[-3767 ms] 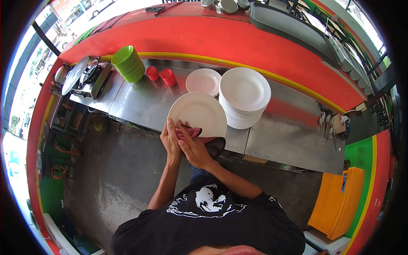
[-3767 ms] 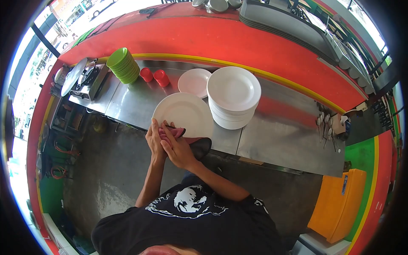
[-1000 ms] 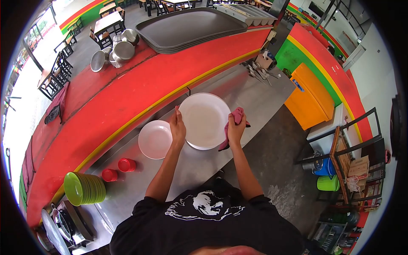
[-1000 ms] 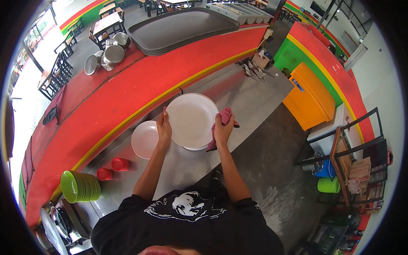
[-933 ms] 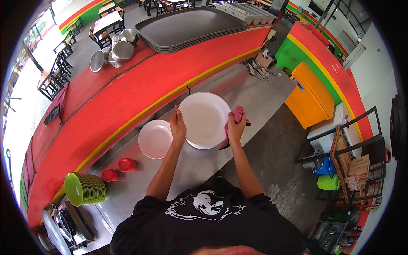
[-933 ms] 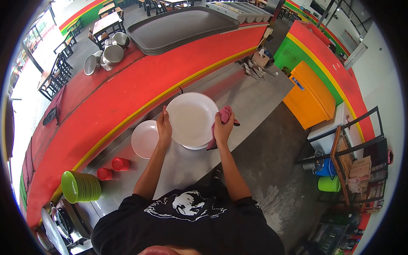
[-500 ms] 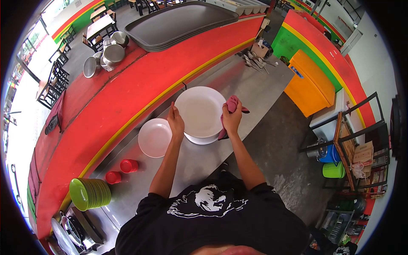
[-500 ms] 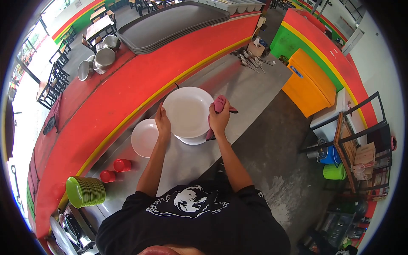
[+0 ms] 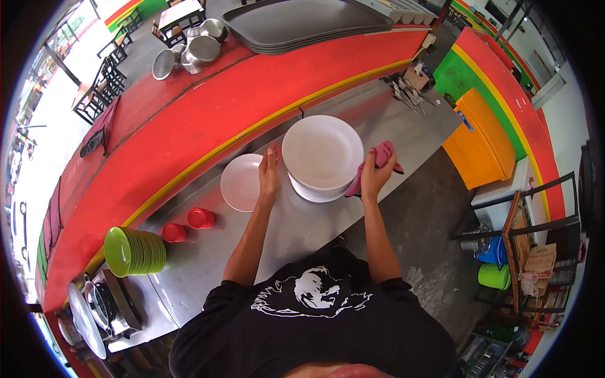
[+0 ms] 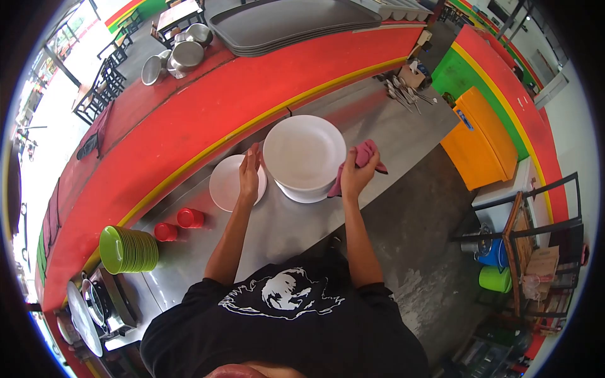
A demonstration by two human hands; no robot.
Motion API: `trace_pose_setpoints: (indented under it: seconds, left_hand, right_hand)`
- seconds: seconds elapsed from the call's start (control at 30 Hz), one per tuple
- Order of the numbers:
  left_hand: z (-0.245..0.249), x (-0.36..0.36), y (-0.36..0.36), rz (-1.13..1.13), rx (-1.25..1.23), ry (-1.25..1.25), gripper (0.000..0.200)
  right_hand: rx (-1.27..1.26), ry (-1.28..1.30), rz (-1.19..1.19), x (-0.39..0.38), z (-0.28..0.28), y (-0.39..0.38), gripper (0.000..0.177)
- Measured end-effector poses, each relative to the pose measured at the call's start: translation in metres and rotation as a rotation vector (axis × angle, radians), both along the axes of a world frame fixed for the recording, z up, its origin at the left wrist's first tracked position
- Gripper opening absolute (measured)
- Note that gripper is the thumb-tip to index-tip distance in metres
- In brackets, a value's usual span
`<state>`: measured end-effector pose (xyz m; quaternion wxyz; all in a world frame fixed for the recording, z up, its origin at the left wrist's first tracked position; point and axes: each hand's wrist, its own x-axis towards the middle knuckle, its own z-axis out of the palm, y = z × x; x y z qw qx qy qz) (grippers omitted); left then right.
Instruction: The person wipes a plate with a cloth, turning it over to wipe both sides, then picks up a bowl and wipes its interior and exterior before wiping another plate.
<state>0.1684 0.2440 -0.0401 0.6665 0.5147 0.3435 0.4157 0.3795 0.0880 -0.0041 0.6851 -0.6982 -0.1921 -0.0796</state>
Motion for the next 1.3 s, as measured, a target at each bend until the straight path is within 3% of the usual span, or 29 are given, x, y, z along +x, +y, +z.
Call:
trace_pose_setpoints:
  seconds: [0.13, 0.2, 0.27, 0.37, 0.43, 0.5, 0.57, 0.63, 0.67, 0.9, 1.17, 1.3]
  left_hand:
    - [-0.028, -0.052, -0.019, 0.189, 0.064, 0.147, 0.072]
    - [-0.049, -0.076, -0.028, 0.293, 0.113, 0.269, 0.074]
    - [-0.086, -0.097, -0.029, 0.384, 0.168, 0.43, 0.08]
    - [-0.134, -0.12, -0.023, 0.497, 0.166, 0.806, 0.098]
    - [-0.159, -0.131, -0.012, 0.56, 0.143, 0.667, 0.109]
    - [-0.168, -0.14, -0.002, 0.585, 0.121, 0.603, 0.115]
    - [-0.171, -0.145, 0.004, 0.569, 0.095, 0.609, 0.115]
    - [-0.201, -0.154, 0.011, 0.562, 0.223, 0.65, 0.111]
    - [-0.211, -0.158, 0.014, 0.554, 0.289, 0.671, 0.109]
    - [-0.208, -0.156, 0.006, 0.559, 0.363, 0.501, 0.097]
    - [-0.176, -0.158, -0.032, 0.59, 0.186, 0.271, 0.089]
    - [-0.119, -0.156, -0.072, 0.632, 0.139, 0.074, 0.08]
  right_hand:
    - [0.072, -0.204, -0.026, -0.038, 0.01, -0.022, 0.06]
    - [0.023, -0.434, 0.04, -0.077, 0.021, -0.028, 0.061]
    - [-0.004, -0.425, 0.312, -0.119, 0.017, -0.032, 0.058]
    - [-0.116, -0.096, 0.754, -0.173, -0.006, -0.022, 0.058]
    - [-0.192, 0.136, 0.882, -0.197, -0.04, -0.007, 0.058]
    - [-0.245, 0.277, 0.862, -0.213, -0.088, 0.011, 0.058]
    - [-0.314, 0.38, 0.751, -0.217, -0.128, 0.033, 0.059]
    - [-0.322, 0.508, 0.659, -0.219, -0.169, 0.056, 0.058]
    - [-0.305, 0.62, 0.649, -0.219, -0.171, 0.063, 0.059]
    - [-0.366, 0.542, 0.607, -0.208, -0.213, 0.085, 0.062]
    - [-0.244, 0.84, 0.681, -0.211, -0.199, 0.077, 0.041]
    - [-0.248, 0.934, 0.631, -0.221, -0.183, 0.06, 0.036]
